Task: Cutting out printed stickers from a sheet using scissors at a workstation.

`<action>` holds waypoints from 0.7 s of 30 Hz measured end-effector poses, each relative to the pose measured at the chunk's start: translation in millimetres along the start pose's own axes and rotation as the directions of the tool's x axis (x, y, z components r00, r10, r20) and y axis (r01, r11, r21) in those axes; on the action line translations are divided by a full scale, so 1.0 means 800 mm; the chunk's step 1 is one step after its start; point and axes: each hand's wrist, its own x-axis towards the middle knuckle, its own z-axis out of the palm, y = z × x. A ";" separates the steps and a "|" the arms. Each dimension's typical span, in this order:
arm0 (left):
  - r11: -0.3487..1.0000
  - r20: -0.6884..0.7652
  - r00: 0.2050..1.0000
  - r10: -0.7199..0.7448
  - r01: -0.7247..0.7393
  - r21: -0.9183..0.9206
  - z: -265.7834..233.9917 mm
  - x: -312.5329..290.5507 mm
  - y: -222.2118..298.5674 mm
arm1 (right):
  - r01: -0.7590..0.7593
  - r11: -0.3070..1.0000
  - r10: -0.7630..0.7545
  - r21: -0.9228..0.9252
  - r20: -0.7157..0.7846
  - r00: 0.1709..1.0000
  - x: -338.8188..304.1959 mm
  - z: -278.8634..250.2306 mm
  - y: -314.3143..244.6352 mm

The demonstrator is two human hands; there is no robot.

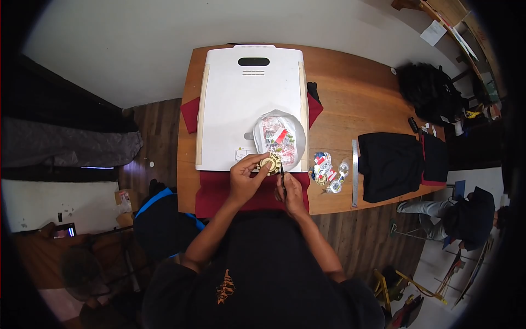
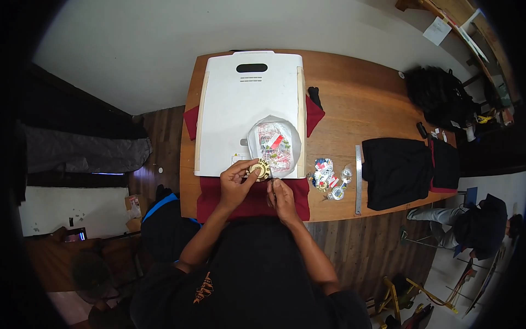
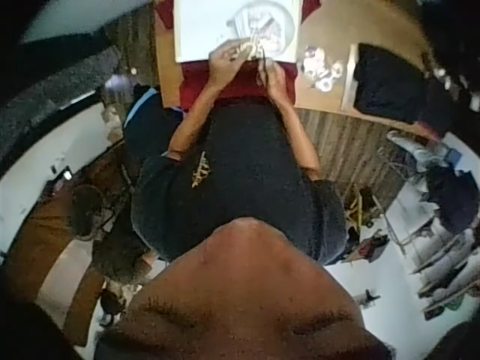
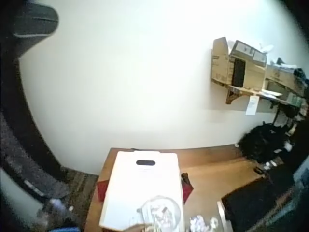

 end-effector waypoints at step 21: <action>0.999 0.016 1.000 0.008 -0.009 0.032 -0.003 0.000 -0.002 | 0.026 1.000 -0.026 -0.013 0.010 1.000 0.003 0.000 0.001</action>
